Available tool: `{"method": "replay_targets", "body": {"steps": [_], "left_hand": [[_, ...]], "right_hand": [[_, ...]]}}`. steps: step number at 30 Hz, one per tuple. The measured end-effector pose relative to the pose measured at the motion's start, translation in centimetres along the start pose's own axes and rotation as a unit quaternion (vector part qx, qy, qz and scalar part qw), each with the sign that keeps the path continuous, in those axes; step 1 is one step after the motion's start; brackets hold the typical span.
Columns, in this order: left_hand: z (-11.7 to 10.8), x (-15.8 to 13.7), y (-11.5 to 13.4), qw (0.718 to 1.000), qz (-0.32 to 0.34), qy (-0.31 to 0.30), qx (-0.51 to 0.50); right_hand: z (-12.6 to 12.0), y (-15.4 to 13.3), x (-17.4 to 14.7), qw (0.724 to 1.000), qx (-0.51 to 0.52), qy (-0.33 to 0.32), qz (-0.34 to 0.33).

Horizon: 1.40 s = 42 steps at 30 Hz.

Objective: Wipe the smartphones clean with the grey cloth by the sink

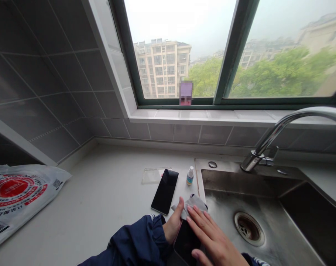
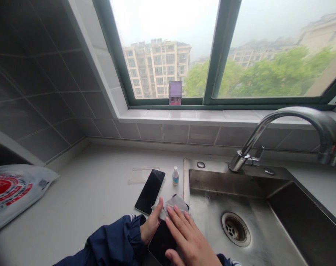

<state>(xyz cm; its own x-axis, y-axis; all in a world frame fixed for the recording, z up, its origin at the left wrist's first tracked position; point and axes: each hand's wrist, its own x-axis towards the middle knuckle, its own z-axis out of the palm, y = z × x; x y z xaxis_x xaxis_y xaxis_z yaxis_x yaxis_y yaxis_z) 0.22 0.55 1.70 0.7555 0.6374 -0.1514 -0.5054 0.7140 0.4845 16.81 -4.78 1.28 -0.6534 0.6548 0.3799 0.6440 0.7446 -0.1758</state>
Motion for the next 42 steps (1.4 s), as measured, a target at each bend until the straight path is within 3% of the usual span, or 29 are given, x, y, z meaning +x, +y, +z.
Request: {"method": "replay_targets", "body": {"steps": [18,27,42], "left_hand": [[-0.4,-0.2,-0.2,1.0,-0.006,-0.015,-0.001],[-1.9,0.1,-0.8,1.0,-0.023,-0.001,-0.018],[-1.1,-0.4,-0.2,0.999,-0.033,0.013,0.022]], "right_hand": [[-0.2,0.3,0.0,1.0,-0.009,-0.011,-0.003],[-0.1,0.3,0.0,0.999,-0.028,-0.017,-0.005],[0.0,0.2,0.0,1.0,-0.026,-0.009,0.004]]}}
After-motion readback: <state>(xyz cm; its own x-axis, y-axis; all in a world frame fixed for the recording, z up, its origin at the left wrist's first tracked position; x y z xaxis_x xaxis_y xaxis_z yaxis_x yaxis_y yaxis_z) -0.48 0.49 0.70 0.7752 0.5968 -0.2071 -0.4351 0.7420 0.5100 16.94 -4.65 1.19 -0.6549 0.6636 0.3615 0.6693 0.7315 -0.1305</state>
